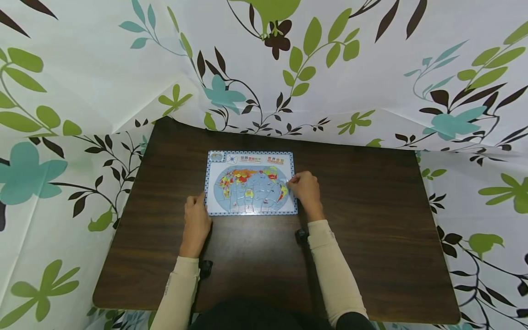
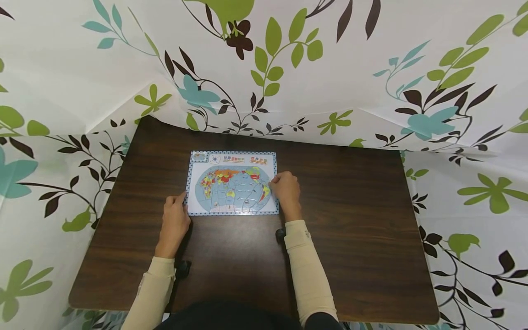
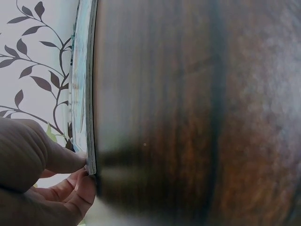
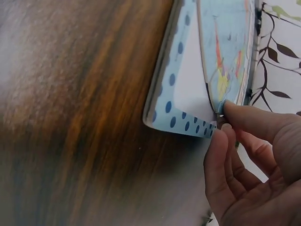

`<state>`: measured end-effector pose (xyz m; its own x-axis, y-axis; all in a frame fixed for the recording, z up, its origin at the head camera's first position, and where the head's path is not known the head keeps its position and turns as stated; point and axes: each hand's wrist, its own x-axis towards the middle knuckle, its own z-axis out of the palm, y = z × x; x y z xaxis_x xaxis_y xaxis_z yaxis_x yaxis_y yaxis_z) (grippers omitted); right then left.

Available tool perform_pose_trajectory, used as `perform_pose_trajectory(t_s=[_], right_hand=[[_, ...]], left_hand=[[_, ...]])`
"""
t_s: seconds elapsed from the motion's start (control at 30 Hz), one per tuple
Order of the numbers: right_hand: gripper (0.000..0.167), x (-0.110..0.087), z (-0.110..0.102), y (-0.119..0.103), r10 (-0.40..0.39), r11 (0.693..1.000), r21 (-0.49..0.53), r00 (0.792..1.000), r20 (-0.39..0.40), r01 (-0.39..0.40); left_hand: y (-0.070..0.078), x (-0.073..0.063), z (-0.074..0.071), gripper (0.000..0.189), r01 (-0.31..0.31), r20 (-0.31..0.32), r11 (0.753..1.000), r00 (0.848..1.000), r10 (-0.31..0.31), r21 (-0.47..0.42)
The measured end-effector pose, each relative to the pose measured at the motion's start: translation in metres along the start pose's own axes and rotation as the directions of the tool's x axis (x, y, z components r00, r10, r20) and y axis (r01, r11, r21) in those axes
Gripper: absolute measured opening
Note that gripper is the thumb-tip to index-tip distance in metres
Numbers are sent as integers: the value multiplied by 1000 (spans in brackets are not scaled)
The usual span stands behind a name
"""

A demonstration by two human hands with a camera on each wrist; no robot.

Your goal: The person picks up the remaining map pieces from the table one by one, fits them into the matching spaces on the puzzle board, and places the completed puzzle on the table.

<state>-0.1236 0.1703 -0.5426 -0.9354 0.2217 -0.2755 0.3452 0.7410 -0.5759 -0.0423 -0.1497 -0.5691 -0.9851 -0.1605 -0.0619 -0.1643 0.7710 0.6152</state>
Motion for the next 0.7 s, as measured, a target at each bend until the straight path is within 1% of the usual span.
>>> perform_pose_trajectory(t_s=[0.13, 0.27, 0.37, 0.47, 0.53, 0.6, 0.7], right_hand=[[14, 0, 3, -1, -58, 997, -57, 998, -11, 57], [17, -2, 4, -4, -128, 983, -132, 992, -10, 126], [19, -3, 6, -7, -173, 959, -230, 985, 1, 169], [23, -3, 8, -10, -208, 921, -335, 978, 8, 199], [23, -4, 9, -12, -228, 899, -383, 974, 11, 215], [23, -6, 9, -13, -240, 887, -405, 971, 7, 223], [21, -8, 8, -13, -245, 888, -403, 970, -3, 223]], left_hand=[[-1, 1, -1, 43, 10, 8, 1000, 1000, -10, 2], [-3, 2, -1, 44, 22, 27, 1000, 999, -22, 0], [-3, 2, -1, 45, 24, 32, 1000, 999, -24, 6], [-2, 1, -1, 45, 25, 34, 1000, 999, -26, 10], [-2, 1, 0, 45, 24, 34, 1000, 999, -24, 13], [-2, 1, 0, 44, 16, 33, 1000, 999, -17, 14], [-3, 2, 1, 44, 2, 32, 1000, 999, -2, 17]])
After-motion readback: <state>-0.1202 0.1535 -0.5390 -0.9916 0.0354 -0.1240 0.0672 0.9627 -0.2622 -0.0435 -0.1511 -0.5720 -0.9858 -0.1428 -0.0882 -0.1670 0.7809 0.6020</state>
